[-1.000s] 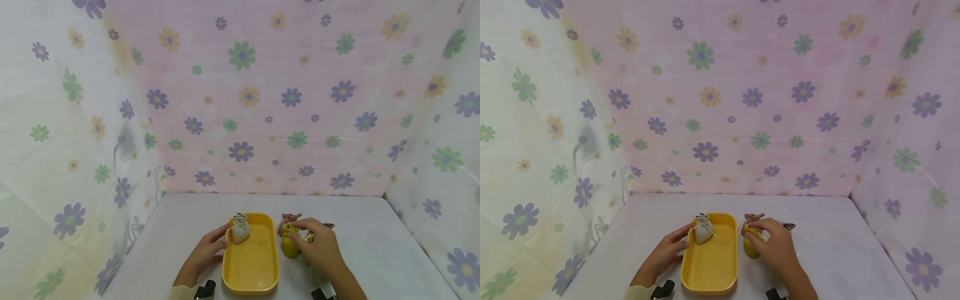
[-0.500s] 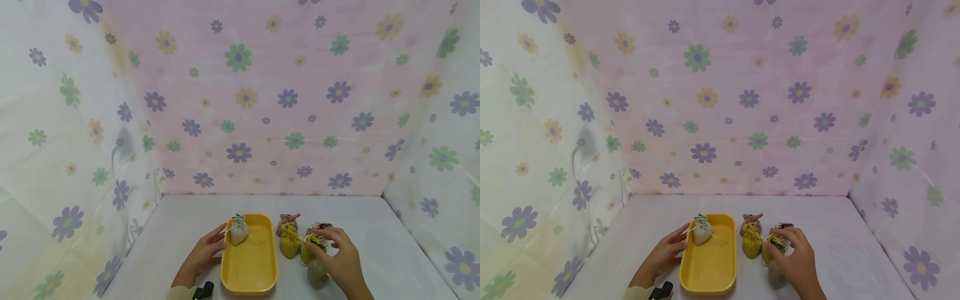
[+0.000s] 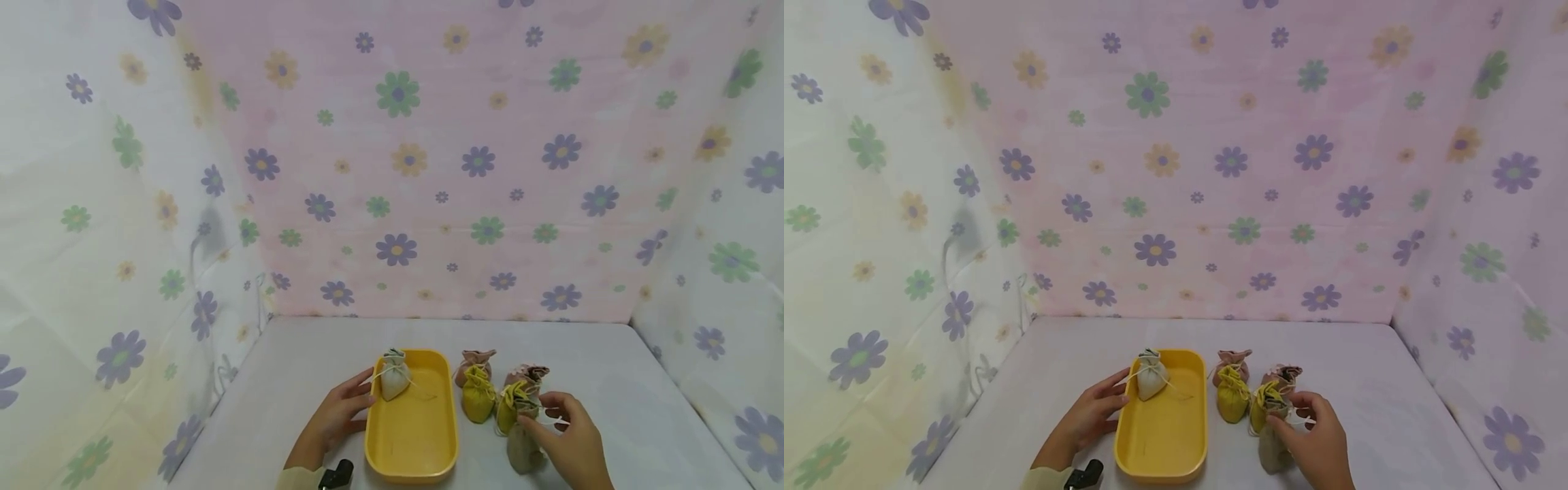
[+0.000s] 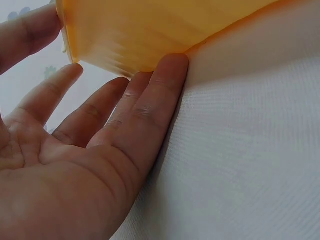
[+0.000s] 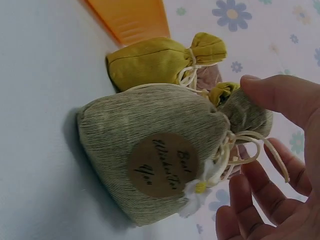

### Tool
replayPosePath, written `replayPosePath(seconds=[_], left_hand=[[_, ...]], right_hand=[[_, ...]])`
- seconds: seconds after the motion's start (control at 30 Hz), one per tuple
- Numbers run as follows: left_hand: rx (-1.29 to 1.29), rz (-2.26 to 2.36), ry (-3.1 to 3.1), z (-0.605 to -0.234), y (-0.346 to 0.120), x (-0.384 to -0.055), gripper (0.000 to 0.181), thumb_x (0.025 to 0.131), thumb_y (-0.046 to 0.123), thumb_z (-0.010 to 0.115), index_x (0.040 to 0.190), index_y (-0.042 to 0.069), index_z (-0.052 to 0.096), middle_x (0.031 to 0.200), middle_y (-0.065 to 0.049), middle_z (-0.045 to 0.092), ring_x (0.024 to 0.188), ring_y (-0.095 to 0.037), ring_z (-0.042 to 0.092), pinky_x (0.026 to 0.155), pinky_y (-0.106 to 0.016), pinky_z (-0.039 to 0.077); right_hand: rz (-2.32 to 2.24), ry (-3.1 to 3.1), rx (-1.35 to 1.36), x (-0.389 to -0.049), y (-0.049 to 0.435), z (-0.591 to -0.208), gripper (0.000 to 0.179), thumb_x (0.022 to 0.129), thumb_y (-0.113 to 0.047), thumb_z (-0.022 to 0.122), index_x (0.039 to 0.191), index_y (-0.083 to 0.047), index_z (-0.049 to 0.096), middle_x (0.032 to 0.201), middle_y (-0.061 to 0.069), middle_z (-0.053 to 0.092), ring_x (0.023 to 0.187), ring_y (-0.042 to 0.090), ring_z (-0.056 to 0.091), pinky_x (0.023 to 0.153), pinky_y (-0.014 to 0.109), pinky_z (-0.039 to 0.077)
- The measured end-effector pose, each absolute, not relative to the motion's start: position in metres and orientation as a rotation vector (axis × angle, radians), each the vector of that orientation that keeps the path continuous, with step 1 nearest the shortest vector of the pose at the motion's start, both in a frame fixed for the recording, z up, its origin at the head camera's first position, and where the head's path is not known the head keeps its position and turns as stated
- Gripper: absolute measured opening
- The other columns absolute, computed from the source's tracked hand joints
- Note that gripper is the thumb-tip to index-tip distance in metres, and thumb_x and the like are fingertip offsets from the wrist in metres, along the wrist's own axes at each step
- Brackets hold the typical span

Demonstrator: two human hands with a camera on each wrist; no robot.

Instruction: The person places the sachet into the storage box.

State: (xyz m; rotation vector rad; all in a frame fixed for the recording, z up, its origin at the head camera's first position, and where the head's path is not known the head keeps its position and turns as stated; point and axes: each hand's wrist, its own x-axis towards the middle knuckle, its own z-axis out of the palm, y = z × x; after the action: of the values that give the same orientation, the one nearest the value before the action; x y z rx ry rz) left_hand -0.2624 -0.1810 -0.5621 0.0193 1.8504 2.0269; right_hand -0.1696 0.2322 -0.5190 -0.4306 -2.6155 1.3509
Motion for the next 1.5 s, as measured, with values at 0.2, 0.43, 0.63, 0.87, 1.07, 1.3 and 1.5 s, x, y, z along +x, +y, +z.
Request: replayPosePath(seconds=[0.2,0.43,0.63,0.87,1.07,1.3,1.5], left_hand=[[-0.001,2.036,1.828,-0.563,-0.182,-0.263,0.071,0.096,0.017,0.073,0.160,0.021,0.042,0.164,-0.028,0.033,0.139,-0.037,0.053,0.094,-0.054,0.060],[-0.009,2.029,1.803,-0.563,-0.183,-0.263,0.071,0.096,0.018,0.074,0.160,0.019,0.042,0.164,-0.026,0.034,0.140,-0.037,0.052,0.096,-0.054,0.060],[-0.005,2.025,1.809,-0.562,-0.180,-0.264,0.069,0.096,0.021,0.074,0.158,0.014,0.044,0.163,-0.022,0.039,0.138,-0.035,0.055,0.096,-0.052,0.060],[-0.004,2.026,1.808,-0.561,-0.180,-0.263,0.071,0.096,0.022,0.074,0.158,0.012,0.043,0.163,-0.021,0.039,0.136,-0.033,0.056,0.096,-0.052,0.060],[-0.022,2.020,1.826,-0.558,-0.180,-0.263,0.071,0.095,0.020,0.074,0.158,0.012,0.043,0.163,-0.021,0.039,0.137,-0.035,0.055,0.096,-0.052,0.060],[-0.019,2.026,1.825,-0.561,-0.182,-0.264,0.070,0.096,0.020,0.073,0.159,0.013,0.043,0.164,-0.022,0.037,0.136,-0.034,0.057,0.096,-0.051,0.060],[-0.030,2.034,1.803,-0.565,-0.181,-0.265,0.071,0.095,0.021,0.074,0.158,0.012,0.043,0.164,-0.021,0.038,0.136,-0.034,0.056,0.096,-0.052,0.060]], right_hand=[[1.374,-2.645,-0.472,-0.174,0.234,-0.527,0.079,0.079,-0.051,0.087,0.133,-0.003,0.054,0.128,0.018,0.063,0.114,0.032,0.059,0.090,0.045,0.052],[1.423,-2.631,-0.568,-0.176,0.236,-0.540,0.087,0.073,-0.060,0.088,0.131,-0.003,0.056,0.117,0.014,0.065,0.100,0.026,0.062,0.077,0.028,0.052],[1.456,-2.636,-0.622,-0.177,0.237,-0.545,0.089,0.070,-0.066,0.087,0.124,0.001,0.063,0.112,0.018,0.068,0.099,0.032,0.067,0.074,0.037,0.061],[1.455,-2.639,-0.677,-0.175,0.234,-0.544,0.087,0.070,-0.068,0.086,0.118,0.003,0.070,0.118,0.025,0.072,0.103,0.041,0.069,0.075,0.047,0.062],[1.419,-2.596,-0.658,-0.175,0.232,-0.546,0.074,0.072,-0.062,0.088,0.112,-0.001,0.075,0.114,0.020,0.075,0.103,0.041,0.069,0.080,0.050,0.061],[1.379,-2.555,-0.623,-0.172,0.230,-0.543,0.061,0.075,-0.055,0.089,0.104,-0.003,0.078,0.100,0.011,0.079,0.100,0.038,0.071,0.084,0.054,0.060],[1.376,-2.525,-0.641,-0.169,0.228,-0.541,0.062,0.073,-0.056,0.090,0.102,-0.003,0.079,0.097,0.010,0.079,0.101,0.039,0.071,0.086,0.055,0.060]])
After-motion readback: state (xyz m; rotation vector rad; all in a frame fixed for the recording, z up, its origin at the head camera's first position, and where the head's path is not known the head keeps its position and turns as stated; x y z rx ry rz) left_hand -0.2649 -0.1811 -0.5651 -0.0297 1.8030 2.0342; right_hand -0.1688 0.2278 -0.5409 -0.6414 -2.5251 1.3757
